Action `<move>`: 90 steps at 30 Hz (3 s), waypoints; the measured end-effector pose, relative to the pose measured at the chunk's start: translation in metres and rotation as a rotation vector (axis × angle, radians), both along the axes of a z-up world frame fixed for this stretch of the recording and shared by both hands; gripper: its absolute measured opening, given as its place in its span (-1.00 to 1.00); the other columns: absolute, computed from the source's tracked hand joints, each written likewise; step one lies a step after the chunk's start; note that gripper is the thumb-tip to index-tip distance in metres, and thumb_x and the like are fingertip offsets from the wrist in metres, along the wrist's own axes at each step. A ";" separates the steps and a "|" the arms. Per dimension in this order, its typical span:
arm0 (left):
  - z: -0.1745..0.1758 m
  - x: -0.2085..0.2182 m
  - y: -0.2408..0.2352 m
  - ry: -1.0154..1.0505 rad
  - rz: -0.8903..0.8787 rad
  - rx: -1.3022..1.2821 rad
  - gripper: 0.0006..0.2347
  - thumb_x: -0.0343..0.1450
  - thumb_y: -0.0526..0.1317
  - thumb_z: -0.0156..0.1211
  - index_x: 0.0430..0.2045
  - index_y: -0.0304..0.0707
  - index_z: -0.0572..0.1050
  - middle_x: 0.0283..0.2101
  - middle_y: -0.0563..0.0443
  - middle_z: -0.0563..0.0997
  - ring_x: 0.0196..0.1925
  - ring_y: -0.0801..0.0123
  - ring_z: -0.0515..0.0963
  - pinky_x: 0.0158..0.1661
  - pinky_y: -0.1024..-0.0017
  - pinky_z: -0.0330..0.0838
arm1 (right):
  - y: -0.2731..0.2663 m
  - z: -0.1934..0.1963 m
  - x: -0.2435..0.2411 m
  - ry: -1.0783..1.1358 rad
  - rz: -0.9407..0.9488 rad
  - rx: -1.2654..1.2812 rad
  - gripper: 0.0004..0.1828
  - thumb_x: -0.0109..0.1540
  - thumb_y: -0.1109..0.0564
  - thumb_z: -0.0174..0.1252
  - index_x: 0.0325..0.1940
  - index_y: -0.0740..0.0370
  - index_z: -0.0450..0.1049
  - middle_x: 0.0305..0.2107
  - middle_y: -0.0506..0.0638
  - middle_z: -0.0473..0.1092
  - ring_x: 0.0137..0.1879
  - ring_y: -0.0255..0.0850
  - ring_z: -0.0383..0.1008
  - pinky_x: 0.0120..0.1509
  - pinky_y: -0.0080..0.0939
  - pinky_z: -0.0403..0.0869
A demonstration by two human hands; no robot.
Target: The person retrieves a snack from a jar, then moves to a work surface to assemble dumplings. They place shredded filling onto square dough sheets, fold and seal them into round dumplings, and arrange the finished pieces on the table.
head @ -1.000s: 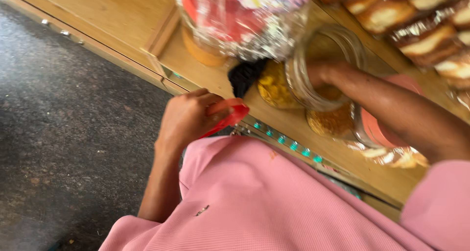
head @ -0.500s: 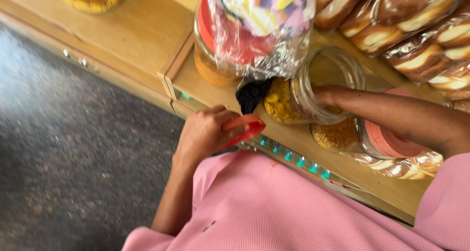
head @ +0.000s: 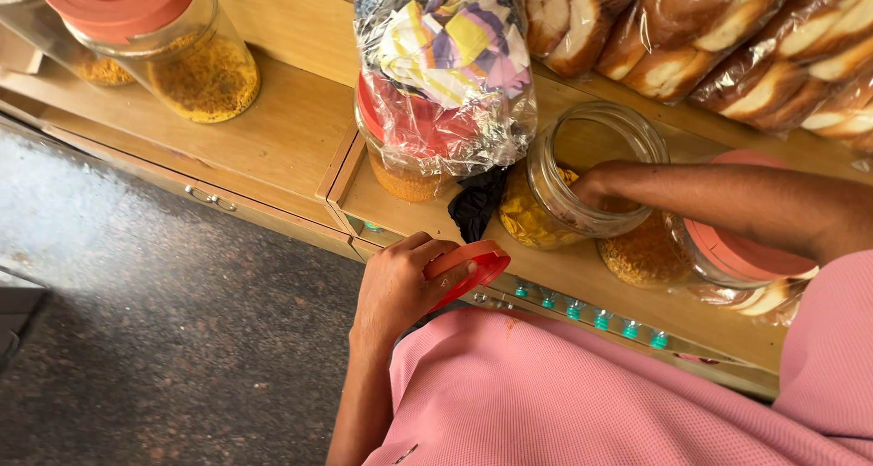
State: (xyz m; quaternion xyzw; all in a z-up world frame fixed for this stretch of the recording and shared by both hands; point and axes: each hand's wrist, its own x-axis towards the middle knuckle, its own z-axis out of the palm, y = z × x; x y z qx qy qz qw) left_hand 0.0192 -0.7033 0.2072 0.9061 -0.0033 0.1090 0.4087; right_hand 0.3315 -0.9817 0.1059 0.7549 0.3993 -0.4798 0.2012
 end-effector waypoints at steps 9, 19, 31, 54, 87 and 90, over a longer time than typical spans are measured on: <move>0.010 0.005 -0.015 -0.124 -0.028 -0.071 -0.75 0.28 -0.06 0.45 -0.31 -0.19 0.68 -0.40 -0.01 0.63 -0.42 0.12 0.64 -0.37 0.25 0.51 | 0.016 0.004 0.005 -0.035 0.010 0.137 -0.61 0.11 0.16 0.33 0.03 0.14 0.59 -0.21 0.10 0.57 -0.11 -0.06 0.57 -0.02 -0.07 0.49; 0.024 0.009 -0.026 -0.486 0.198 -0.166 -0.74 0.28 -0.28 0.56 -0.24 -0.38 0.63 -0.24 -0.07 0.68 -0.24 0.28 0.70 -0.25 0.41 0.58 | -0.028 0.109 -0.021 -0.326 -0.242 0.953 -0.65 0.14 0.19 0.31 0.02 0.15 0.59 -0.24 0.07 0.58 -0.17 -0.13 0.58 -0.06 -0.14 0.50; 0.049 0.095 -0.086 -0.927 -0.019 -0.043 -0.71 0.33 -0.27 0.60 -0.18 -0.38 0.61 -0.19 -0.09 0.64 -0.15 0.20 0.64 -0.14 0.34 0.53 | -0.087 0.122 -0.114 -0.161 -1.075 1.734 -0.77 0.30 0.40 0.25 0.05 0.40 0.53 -0.20 -0.04 0.52 -0.12 -0.37 0.50 -0.01 -0.36 0.50; 0.009 0.147 -0.163 -0.467 -0.517 0.292 -0.55 0.22 -0.04 0.56 -0.07 -0.20 0.62 0.07 0.00 0.61 0.12 0.08 0.47 0.14 0.07 0.27 | -0.163 0.109 -0.260 -0.108 -1.763 2.171 -0.68 0.34 0.36 0.22 0.17 0.43 0.43 -0.16 0.14 0.54 -0.16 -0.20 0.57 -0.10 -0.18 0.57; 0.023 0.081 -0.216 0.016 -0.392 -0.739 -0.87 0.49 -0.28 0.33 -0.19 -0.39 0.62 -0.25 0.05 0.63 -0.29 0.65 0.61 -0.23 0.63 0.54 | -0.160 0.097 -0.253 0.464 -1.617 2.065 -0.70 0.33 0.39 0.22 0.10 0.30 0.36 -0.16 0.17 0.53 -0.20 -0.12 0.57 -0.17 -0.15 0.55; 0.046 0.066 -0.216 -0.126 -0.327 -0.560 -0.93 0.48 -0.35 0.37 -0.29 -0.41 0.62 -0.35 0.04 0.61 -0.36 0.53 0.56 -0.28 0.61 0.45 | -0.166 0.097 -0.253 0.469 -1.637 2.074 -0.72 0.31 0.39 0.21 0.07 0.30 0.36 -0.14 0.18 0.54 -0.19 -0.13 0.57 -0.16 -0.13 0.56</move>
